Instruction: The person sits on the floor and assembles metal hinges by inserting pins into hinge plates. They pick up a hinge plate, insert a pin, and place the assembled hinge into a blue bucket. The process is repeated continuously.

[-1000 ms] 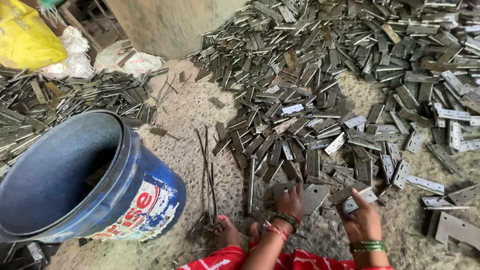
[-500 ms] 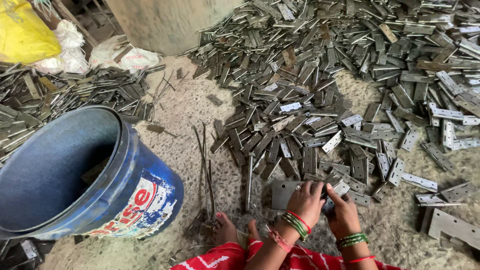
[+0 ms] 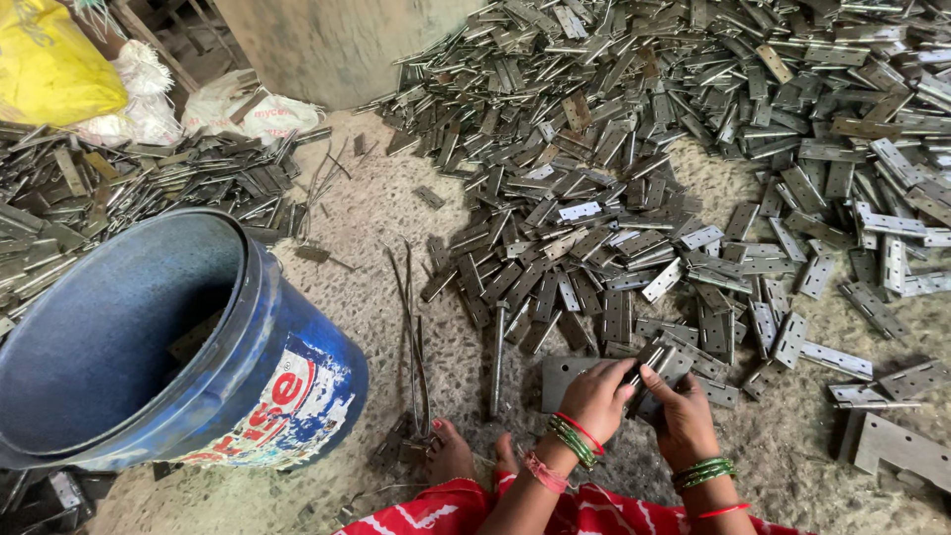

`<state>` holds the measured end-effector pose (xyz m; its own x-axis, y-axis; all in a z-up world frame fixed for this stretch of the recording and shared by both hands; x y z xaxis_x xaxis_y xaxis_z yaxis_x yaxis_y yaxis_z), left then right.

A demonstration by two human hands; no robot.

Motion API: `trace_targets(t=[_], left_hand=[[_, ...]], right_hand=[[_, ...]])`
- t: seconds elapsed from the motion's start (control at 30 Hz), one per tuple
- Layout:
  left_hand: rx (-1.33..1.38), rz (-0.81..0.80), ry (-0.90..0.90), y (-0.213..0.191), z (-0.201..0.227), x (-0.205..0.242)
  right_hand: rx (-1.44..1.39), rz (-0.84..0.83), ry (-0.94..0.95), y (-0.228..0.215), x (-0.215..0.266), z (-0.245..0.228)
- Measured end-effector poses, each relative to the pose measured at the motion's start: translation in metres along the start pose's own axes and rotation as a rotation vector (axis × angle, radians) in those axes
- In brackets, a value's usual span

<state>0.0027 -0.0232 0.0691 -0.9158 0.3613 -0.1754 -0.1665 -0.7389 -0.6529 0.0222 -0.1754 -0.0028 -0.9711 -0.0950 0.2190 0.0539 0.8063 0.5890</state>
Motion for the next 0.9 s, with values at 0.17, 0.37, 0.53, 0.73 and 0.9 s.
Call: trace_targets(t=[0.17,0.37,0.53,0.73,0.9], left_hand=[[0.003,0.02,0.029,-0.004,0.008,-0.001],[-0.022,0.051,0.029,0.001,0.004,-0.001],[0.024,0.14,-0.186,0.014,-0.034,-0.004],[0.189,0.221,-0.216,0.005,-0.053,-0.004],[-0.211,0.169,-0.11,-0.022,0.003,-0.003]], right_hand=[[0.013,-0.035,-0.085,0.005,0.003,-0.01],[0.029,-0.039,-0.15,0.012,0.008,-0.016],[-0.029,0.013,-0.187,0.008,0.01,-0.009],[-0.055,-0.033,-0.13,0.004,0.006,-0.002],[-0.365,0.014,0.154,0.004,0.012,0.0]])
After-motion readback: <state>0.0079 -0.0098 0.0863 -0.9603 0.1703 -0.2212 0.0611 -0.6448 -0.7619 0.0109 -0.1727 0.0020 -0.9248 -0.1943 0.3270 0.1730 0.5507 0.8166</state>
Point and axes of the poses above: each hand's wrist, its own x-axis away from the middle knuckle, its own y-axis out of the palm, z = x × y, the point moved 3 cm from there along -x, towards the middle knuckle, and after that the axes turned 12 degrees about -z, right-handed, at the moved point
